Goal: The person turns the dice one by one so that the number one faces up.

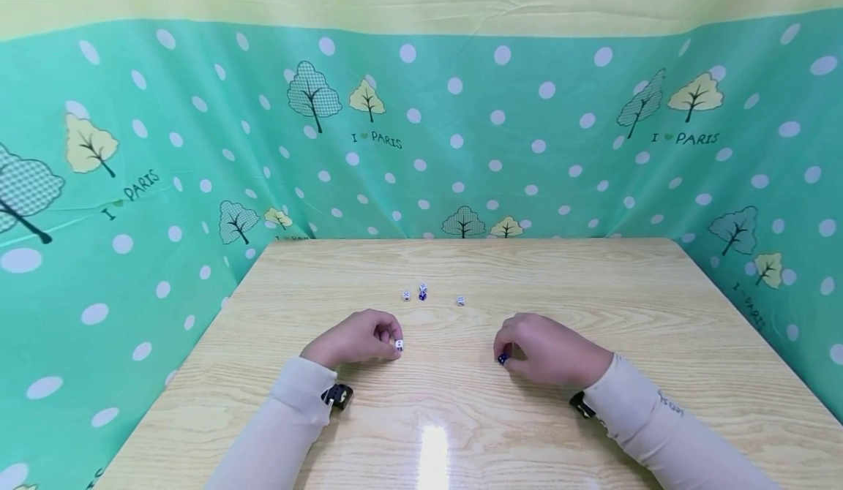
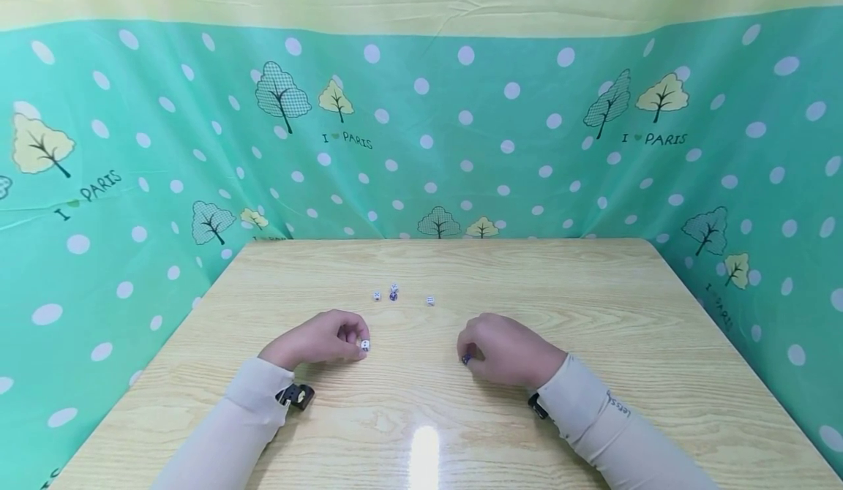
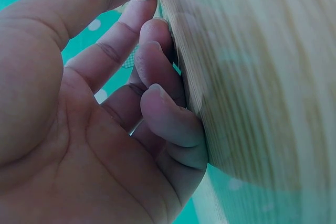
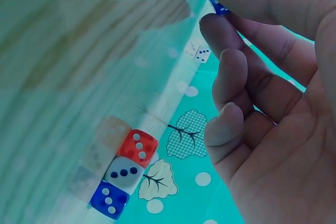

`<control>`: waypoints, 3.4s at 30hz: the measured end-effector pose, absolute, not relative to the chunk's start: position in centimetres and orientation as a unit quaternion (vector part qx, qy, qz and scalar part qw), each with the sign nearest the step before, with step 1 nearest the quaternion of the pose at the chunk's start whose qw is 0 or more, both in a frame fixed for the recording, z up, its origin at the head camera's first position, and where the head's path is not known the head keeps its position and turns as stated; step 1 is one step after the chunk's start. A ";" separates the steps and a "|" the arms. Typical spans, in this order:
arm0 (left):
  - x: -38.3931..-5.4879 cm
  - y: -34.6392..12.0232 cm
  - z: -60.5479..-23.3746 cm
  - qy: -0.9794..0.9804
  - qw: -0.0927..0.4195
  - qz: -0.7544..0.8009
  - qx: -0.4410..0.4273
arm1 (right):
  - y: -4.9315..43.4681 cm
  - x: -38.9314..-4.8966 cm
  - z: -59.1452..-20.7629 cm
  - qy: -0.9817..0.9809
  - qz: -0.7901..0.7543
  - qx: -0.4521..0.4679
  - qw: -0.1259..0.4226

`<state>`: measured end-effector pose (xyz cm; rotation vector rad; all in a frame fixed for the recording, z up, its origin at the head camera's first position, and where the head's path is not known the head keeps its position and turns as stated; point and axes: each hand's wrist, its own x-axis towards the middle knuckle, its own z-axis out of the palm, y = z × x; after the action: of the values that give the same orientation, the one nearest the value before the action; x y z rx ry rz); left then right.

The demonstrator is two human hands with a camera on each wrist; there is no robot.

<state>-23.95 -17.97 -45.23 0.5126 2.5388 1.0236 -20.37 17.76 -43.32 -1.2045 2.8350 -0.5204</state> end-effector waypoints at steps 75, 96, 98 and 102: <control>-24.1 -18.0 -45.1 0.896 0.181 0.364 0.177 | 17.5 -20.4 -43.9 0.930 -0.104 -0.353 -0.025; -24.0 -17.9 -45.1 0.896 0.180 0.366 0.177 | 17.8 -20.5 -43.5 0.917 -0.143 -0.371 -0.009; -24.0 -17.9 -45.2 0.895 0.181 0.366 0.178 | 17.9 -20.5 -43.5 0.917 -0.148 -0.370 -0.003; -24.1 -18.0 -45.2 0.896 0.180 0.364 0.181 | 18.1 -20.7 -43.7 0.915 -0.164 -0.369 0.007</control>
<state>-24.09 -17.96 -45.23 0.5101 2.5310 1.0290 -20.72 18.07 -43.67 -1.1546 2.8613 -0.5118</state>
